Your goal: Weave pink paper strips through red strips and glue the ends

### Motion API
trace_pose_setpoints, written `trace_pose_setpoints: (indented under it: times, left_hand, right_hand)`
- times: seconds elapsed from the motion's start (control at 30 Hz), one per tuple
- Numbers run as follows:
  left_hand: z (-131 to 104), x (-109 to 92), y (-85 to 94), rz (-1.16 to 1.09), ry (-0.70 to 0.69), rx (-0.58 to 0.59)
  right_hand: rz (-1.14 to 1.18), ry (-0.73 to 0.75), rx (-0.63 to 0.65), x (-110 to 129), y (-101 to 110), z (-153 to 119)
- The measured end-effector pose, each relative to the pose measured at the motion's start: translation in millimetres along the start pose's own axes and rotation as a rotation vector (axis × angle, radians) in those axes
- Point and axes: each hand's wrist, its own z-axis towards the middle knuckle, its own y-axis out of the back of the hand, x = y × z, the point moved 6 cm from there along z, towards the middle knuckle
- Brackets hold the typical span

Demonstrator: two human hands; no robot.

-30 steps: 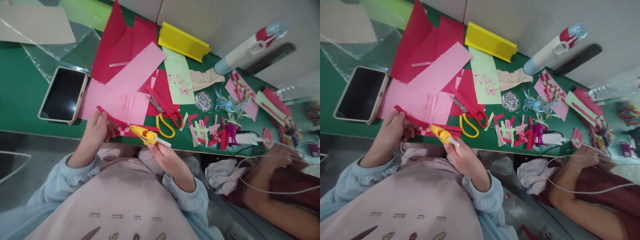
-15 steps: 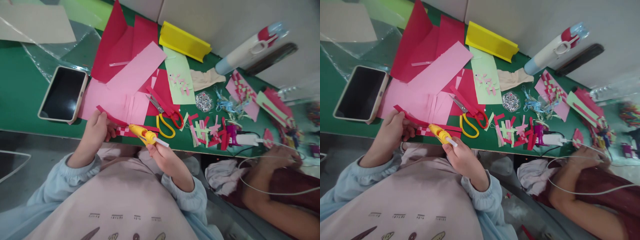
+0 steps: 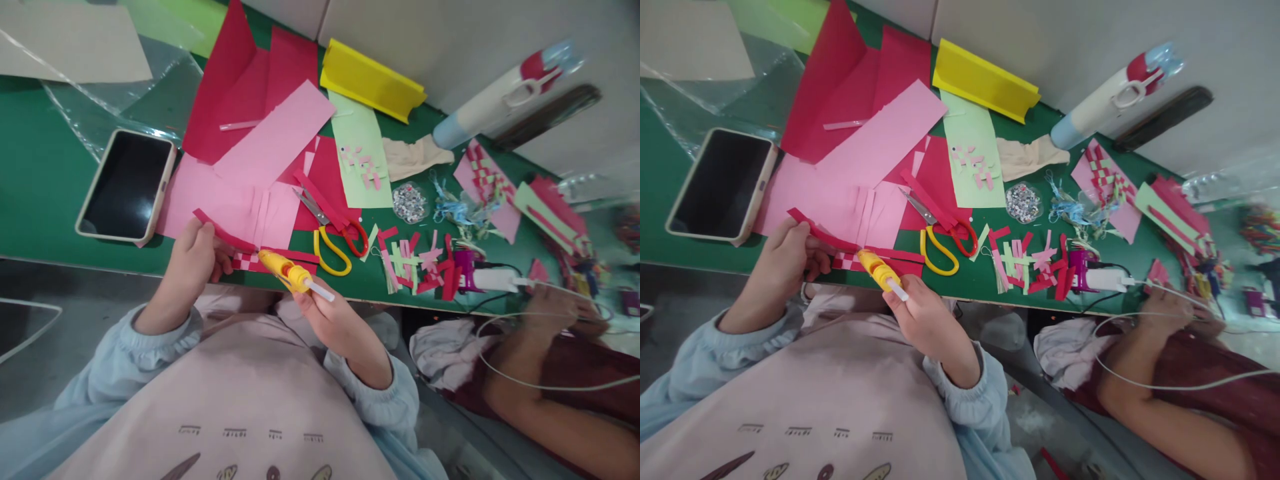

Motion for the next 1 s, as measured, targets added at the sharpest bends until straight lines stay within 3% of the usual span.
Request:
trace_pose_setpoints:
  times: [0.37,0.6,1.0]
  left_hand:
    - [-0.2,0.5,0.1,0.026,-0.003,0.003]
    - [3.1,5.4,0.4,0.036,-0.003,0.014]
    - [-0.6,2.2,0.6,0.039,0.001,0.035]
  right_hand:
    - [-0.037,0.003,0.06,21.8,7.0,-9.9]
    - [-0.167,-0.027,0.049,17.6,1.7,-10.3]
    - [-0.098,-0.005,0.044,11.1,-0.6,-7.0]
